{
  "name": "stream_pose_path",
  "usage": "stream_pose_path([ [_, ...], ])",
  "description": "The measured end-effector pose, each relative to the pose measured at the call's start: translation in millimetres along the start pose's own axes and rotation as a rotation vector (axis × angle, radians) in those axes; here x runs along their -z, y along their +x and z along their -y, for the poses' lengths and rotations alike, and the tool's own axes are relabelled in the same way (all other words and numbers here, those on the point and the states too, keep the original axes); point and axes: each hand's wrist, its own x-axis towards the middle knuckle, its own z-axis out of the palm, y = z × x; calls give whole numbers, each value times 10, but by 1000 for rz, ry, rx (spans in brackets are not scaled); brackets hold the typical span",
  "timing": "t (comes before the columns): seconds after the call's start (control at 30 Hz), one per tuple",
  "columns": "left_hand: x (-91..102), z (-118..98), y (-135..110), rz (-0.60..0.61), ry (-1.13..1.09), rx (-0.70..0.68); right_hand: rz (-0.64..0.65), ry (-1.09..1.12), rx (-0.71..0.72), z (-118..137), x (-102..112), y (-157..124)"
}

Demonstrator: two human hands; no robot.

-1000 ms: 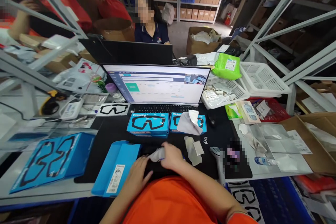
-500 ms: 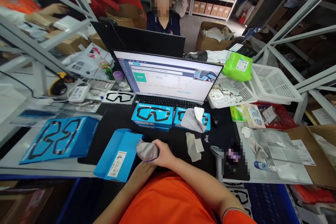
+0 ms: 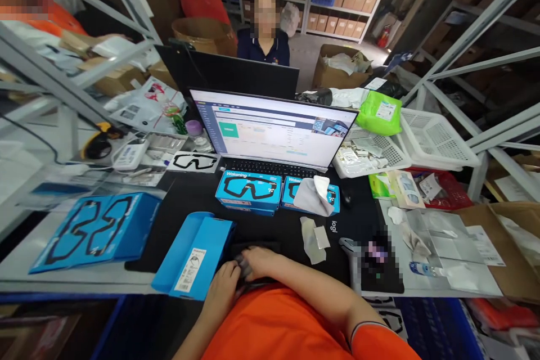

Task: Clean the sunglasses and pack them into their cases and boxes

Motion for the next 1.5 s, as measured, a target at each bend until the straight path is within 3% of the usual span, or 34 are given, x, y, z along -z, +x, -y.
stream_pose_path([
  [0.07,38,-11,61,36,20,24,-17,80,149,-109,67,-252],
  [0.13,64,-21,122,66,25,33,-128,170,184,-269,102,-582],
  [0.17,73,-25,151,77,21,33,-208,197,112,-369,109,-757],
  [0.27,95,-35,229,86,3,29,-432,158,-354,-730,99,-1219],
  [0.4,101,-54,316,84,-33,77,-535,39,-808,-1168,-7,-1475],
  [0.5,128,-74,375,79,-65,66,-524,-15,-933,-1325,-129,-1394],
  [0.63,263,-142,460,137,-108,71,-518,-65,-976,-1387,-189,-1288],
  [0.8,385,-226,549,222,-148,136,-584,-126,-841,-1232,-88,-1404],
  [0.9,322,-211,542,217,-183,129,-604,-150,-524,-928,-48,-1298],
  [1.0,210,-161,494,190,-229,122,-520,-154,-121,-614,-58,-946],
  [1.1,132,-101,442,182,-246,107,-466,-173,83,-445,-76,-550],
  [1.3,66,-22,388,83,-363,82,-529,-222,-61,-394,-80,-234],
  [1.5,-62,-13,368,-27,-368,80,-439,-282,-110,-369,-65,-136],
])
